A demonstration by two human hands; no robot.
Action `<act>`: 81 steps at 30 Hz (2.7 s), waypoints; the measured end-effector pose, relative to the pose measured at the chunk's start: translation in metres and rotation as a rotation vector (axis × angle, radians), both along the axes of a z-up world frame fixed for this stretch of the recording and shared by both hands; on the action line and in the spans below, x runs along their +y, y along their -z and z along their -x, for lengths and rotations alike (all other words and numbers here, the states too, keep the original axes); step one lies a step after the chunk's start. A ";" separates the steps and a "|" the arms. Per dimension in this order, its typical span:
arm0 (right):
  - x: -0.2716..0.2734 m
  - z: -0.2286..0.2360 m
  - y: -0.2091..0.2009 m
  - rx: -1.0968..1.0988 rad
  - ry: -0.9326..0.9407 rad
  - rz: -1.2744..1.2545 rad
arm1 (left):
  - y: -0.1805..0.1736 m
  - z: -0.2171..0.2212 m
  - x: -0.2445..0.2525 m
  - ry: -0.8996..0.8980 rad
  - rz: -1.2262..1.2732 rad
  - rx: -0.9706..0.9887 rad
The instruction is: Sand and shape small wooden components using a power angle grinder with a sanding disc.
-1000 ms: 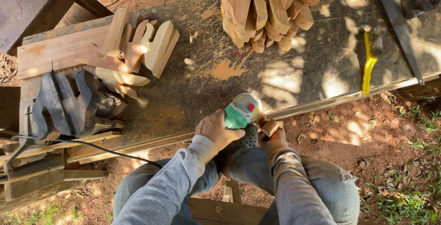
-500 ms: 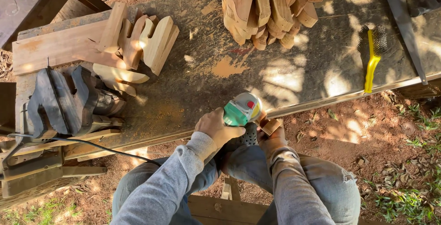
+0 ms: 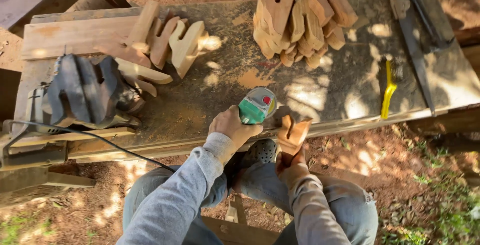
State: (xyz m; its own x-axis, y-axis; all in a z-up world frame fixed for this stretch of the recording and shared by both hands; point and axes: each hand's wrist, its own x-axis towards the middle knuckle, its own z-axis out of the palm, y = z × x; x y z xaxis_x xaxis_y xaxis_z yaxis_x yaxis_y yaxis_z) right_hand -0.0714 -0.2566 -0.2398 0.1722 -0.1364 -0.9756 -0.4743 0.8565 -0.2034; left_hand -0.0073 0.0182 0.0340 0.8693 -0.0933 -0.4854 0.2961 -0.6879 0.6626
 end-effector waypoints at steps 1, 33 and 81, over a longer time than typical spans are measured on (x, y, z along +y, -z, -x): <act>-0.005 0.004 0.012 -0.013 -0.005 0.029 | 0.002 0.001 0.002 -0.003 -0.004 0.008; 0.042 -0.025 -0.103 -0.265 -0.855 1.219 | -0.017 0.002 0.025 -0.069 0.083 -0.048; 0.005 -0.101 -0.220 -0.726 -1.201 2.654 | -0.036 0.001 0.017 0.126 0.190 0.126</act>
State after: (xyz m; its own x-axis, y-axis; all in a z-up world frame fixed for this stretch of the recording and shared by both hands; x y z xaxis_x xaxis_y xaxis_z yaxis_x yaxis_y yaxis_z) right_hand 0.0293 -0.2520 -0.0199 0.7664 0.2699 0.5829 0.1987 -0.9626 0.1843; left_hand -0.0080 0.0349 0.0705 0.7787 -0.2968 -0.5527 0.3046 -0.5913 0.7467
